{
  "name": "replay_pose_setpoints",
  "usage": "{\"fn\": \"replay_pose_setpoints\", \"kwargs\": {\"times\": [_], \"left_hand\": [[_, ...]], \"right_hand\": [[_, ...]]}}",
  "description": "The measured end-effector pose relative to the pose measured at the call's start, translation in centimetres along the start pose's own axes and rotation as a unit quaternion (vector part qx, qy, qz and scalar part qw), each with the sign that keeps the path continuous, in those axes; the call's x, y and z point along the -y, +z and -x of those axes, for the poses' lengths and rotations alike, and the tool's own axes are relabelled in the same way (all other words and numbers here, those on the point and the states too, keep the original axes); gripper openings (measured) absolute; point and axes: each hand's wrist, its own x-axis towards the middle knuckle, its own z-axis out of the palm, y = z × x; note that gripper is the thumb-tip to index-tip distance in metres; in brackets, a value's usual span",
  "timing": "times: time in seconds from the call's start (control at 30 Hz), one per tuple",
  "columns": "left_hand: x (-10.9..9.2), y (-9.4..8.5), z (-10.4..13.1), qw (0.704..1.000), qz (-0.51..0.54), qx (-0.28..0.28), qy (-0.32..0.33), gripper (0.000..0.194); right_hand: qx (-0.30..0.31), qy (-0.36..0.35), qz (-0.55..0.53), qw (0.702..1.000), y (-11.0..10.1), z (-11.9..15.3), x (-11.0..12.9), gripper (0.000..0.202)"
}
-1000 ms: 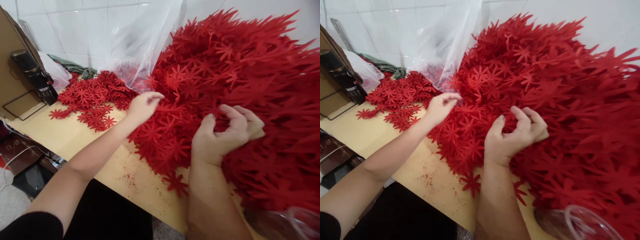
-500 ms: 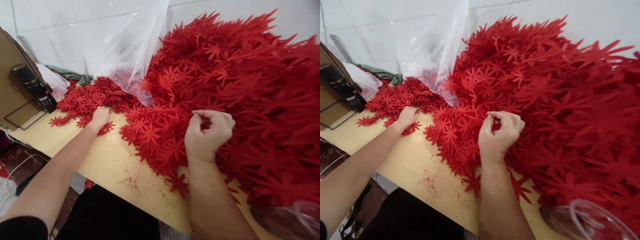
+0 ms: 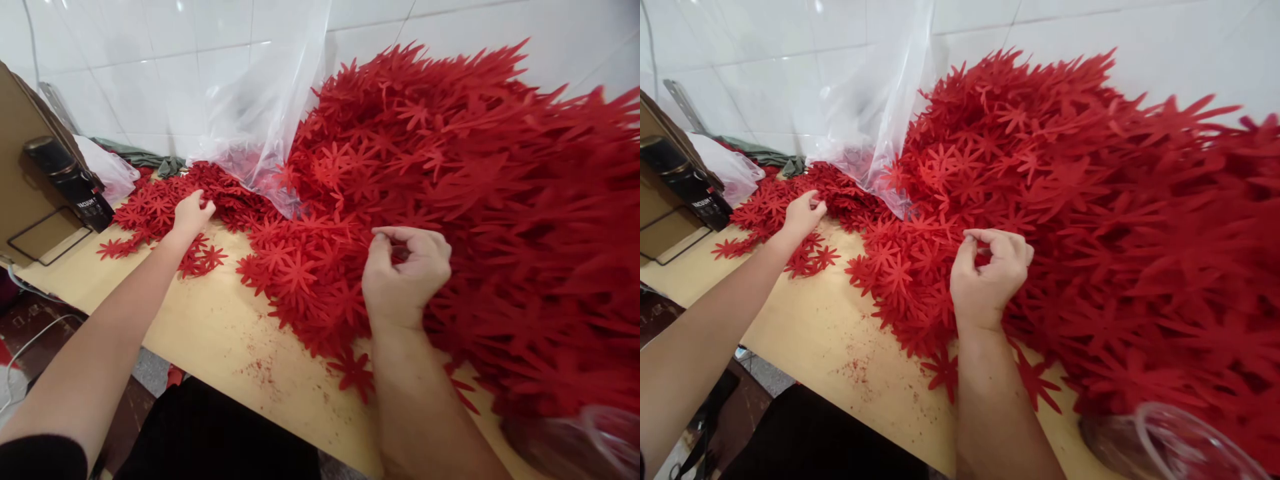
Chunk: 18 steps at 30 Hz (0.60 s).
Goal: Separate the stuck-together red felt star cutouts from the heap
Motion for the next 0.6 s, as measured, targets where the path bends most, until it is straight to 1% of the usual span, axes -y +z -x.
{"fn": "replay_pose_setpoints", "kwargs": {"times": [0.03,0.07,0.1,0.13,0.17,0.2,0.23,0.27,0.33,0.4,0.47,0.53,0.6], "left_hand": [[-0.3,-0.4,-0.5,0.994,0.095,-0.01,-0.046,0.034],[-0.7,-0.9,-1.0,0.975,0.202,-0.014,-0.096,0.03],[-1.0,-1.4,-1.4,0.937,0.315,-0.013,-0.15,0.029],[-1.3,-1.8,-1.6,0.887,0.419,0.0,-0.195,0.029],[-1.5,-2.3,-1.7,0.83,0.508,0.016,-0.23,0.03],[-1.6,-2.6,-1.7,0.776,0.578,0.033,-0.253,0.032],[-1.8,-2.9,-1.5,0.731,0.628,0.05,-0.262,0.035],[-1.9,-3.1,-1.2,0.696,0.665,0.06,-0.266,0.038],[-2.1,-3.3,-0.3,0.647,0.712,0.072,-0.265,0.048],[-2.5,-3.3,0.6,0.619,0.737,0.088,-0.257,0.051],[-3.0,-3.1,1.4,0.613,0.742,0.113,-0.247,0.043],[-3.8,-2.7,2.1,0.625,0.727,0.142,-0.246,0.028],[-4.8,-2.0,3.0,0.645,0.701,0.175,-0.249,0.02]], "right_hand": [[0.004,0.014,-0.005,1.0,0.0,0.0,0.0,0.02],[0.006,0.031,-0.011,0.999,0.0,0.0,0.0,0.02],[0.009,0.05,-0.021,0.998,0.0,0.0,0.0,0.02],[0.011,0.07,-0.034,0.997,0.1,0.1,0.0,0.02],[0.014,0.09,-0.05,0.995,0.1,0.1,0.0,0.02],[0.017,0.109,-0.066,0.992,0.1,0.2,0.0,0.02],[0.02,0.126,-0.082,0.988,0.2,0.2,0.1,0.019],[0.022,0.14,-0.096,0.985,0.2,0.2,0.1,0.019],[0.026,0.159,-0.111,0.981,0.2,0.3,0.2,0.019],[0.031,0.166,-0.114,0.979,0.3,0.3,0.3,0.019],[0.033,0.16,-0.109,0.981,0.3,0.4,0.2,0.02],[0.033,0.143,-0.096,0.985,0.4,0.5,0.1,0.021],[0.034,0.121,-0.077,0.989,0.5,0.6,-0.2,0.021]]}}
